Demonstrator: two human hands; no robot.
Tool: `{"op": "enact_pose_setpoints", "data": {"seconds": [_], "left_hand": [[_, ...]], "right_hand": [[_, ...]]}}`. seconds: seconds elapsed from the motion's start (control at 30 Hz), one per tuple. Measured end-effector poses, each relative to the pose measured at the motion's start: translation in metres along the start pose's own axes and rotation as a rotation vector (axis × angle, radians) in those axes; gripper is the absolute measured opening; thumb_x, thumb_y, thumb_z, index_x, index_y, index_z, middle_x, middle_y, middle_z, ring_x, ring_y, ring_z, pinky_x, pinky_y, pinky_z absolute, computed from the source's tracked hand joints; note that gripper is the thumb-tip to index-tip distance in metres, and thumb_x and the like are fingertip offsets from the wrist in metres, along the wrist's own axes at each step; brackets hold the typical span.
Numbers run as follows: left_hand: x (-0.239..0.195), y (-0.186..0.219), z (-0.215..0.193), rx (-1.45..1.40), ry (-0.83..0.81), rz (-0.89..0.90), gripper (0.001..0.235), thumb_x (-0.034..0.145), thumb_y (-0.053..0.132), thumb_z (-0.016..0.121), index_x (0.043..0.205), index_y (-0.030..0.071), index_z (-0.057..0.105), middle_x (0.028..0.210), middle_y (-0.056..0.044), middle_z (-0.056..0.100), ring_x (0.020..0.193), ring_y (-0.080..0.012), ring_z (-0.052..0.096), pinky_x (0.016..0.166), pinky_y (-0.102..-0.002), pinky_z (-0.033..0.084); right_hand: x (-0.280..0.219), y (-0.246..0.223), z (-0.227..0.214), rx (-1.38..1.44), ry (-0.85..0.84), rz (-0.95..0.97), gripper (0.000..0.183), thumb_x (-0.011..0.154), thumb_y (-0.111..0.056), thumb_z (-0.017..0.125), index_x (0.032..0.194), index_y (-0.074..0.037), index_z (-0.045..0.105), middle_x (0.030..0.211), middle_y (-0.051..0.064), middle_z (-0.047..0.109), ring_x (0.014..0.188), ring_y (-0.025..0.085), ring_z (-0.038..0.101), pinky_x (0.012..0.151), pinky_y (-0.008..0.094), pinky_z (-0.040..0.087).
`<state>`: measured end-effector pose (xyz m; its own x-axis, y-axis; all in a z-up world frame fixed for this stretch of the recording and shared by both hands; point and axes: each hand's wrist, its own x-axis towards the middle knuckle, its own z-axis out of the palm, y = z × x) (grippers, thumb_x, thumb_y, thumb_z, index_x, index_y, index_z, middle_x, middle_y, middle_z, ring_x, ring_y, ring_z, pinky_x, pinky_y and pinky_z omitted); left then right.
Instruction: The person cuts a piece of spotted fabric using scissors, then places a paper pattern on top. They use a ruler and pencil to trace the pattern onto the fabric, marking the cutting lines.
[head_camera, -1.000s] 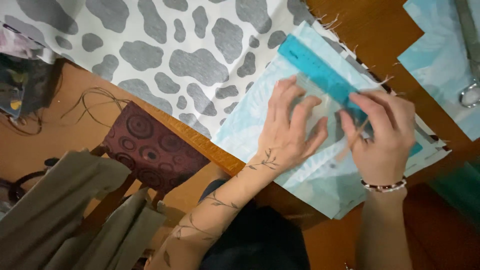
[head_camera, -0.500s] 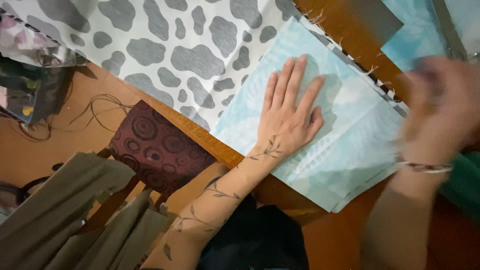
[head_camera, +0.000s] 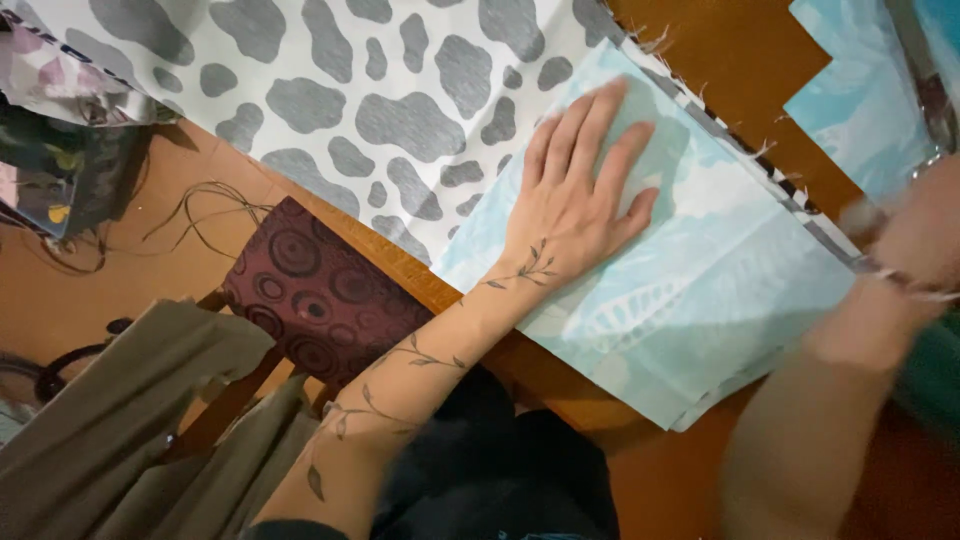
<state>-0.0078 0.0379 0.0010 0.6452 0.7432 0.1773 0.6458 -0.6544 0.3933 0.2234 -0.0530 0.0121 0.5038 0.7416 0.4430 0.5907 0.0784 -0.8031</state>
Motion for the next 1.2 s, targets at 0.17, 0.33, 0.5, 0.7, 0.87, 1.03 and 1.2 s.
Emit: {"op": "enact_pose_setpoints", "data": {"seconds": [0.17, 0.33, 0.5, 0.7, 0.87, 1.03, 1.2], "left_hand": [[0.004, 0.002, -0.004, -0.067, -0.064, -0.031, 0.04, 0.103, 0.038, 0.057, 0.132, 0.011, 0.062, 0.161, -0.025, 0.02, 0.154, -0.0435, 0.024, 0.132, -0.055, 0.023], [0.008, -0.003, -0.009, -0.116, -0.123, -0.037, 0.058, 0.102, 0.043, 0.043, 0.139, -0.001, 0.056, 0.162, -0.023, 0.018, 0.155, -0.0389, 0.022, 0.133, -0.05, 0.02], [0.009, -0.013, -0.015, -0.186, -0.191, -0.09, 0.088, 0.097, 0.062, 0.039, 0.155, -0.003, 0.033, 0.165, -0.018, 0.025, 0.158, -0.0345, 0.027, 0.134, -0.045, 0.031], [0.018, -0.022, -0.031, -0.167, -0.22, -0.054, 0.083, 0.089, 0.051, 0.053, 0.152, -0.002, 0.042, 0.164, -0.017, 0.026, 0.152, -0.0334, 0.038, 0.125, -0.041, 0.039], [0.023, -0.03, -0.035, -0.208, -0.232, -0.026, 0.08, 0.078, 0.043, 0.07, 0.143, -0.001, 0.05, 0.163, -0.017, 0.028, 0.149, -0.0339, 0.043, 0.116, -0.042, 0.046], [0.022, -0.03, -0.032, -0.169, -0.206, -0.012, 0.077, 0.075, 0.035, 0.062, 0.143, 0.0, 0.052, 0.163, -0.016, 0.029, 0.15, -0.032, 0.044, 0.108, -0.038, 0.051], [0.024, -0.03, -0.035, -0.138, -0.237, 0.0, 0.079, 0.079, 0.039, 0.061, 0.146, 0.001, 0.05, 0.162, -0.016, 0.029, 0.149, -0.0306, 0.043, 0.12, -0.038, 0.043]], "right_hand": [[0.01, -0.019, 0.085, 0.13, 0.087, -0.07, 0.017, 0.116, -0.01, 0.053, 0.116, 0.006, 0.051, 0.107, 0.034, 0.065, 0.081, 0.04, 0.062, 0.075, 0.046, 0.054], [0.03, -0.057, 0.151, 0.427, -0.071, 0.061, 0.016, 0.101, 0.007, 0.051, 0.1, 0.0, 0.037, 0.102, 0.02, 0.042, 0.07, 0.026, 0.05, 0.07, 0.036, 0.055], [0.029, -0.048, 0.148, 0.188, -0.178, 0.12, 0.009, 0.101, 0.003, 0.062, 0.1, 0.006, 0.054, 0.097, 0.02, 0.057, 0.083, 0.03, 0.06, 0.076, 0.037, 0.052], [0.024, -0.049, 0.152, -0.041, -0.202, 0.07, 0.007, 0.092, 0.014, 0.065, 0.094, 0.007, 0.064, 0.095, 0.02, 0.065, 0.084, 0.031, 0.063, 0.076, 0.039, 0.052], [0.026, -0.047, 0.154, -0.08, -0.207, 0.103, 0.008, 0.091, 0.012, 0.066, 0.094, 0.005, 0.065, 0.094, 0.018, 0.065, 0.084, 0.03, 0.061, 0.076, 0.038, 0.05], [0.028, -0.048, 0.155, -0.057, -0.198, 0.082, 0.01, 0.092, 0.015, 0.069, 0.093, 0.006, 0.066, 0.095, 0.02, 0.068, 0.088, 0.031, 0.067, 0.078, 0.039, 0.055], [0.029, -0.049, 0.156, -0.068, -0.18, 0.054, 0.012, 0.089, 0.016, 0.067, 0.09, 0.005, 0.064, 0.091, 0.018, 0.065, 0.081, 0.03, 0.062, 0.073, 0.038, 0.051]]}}
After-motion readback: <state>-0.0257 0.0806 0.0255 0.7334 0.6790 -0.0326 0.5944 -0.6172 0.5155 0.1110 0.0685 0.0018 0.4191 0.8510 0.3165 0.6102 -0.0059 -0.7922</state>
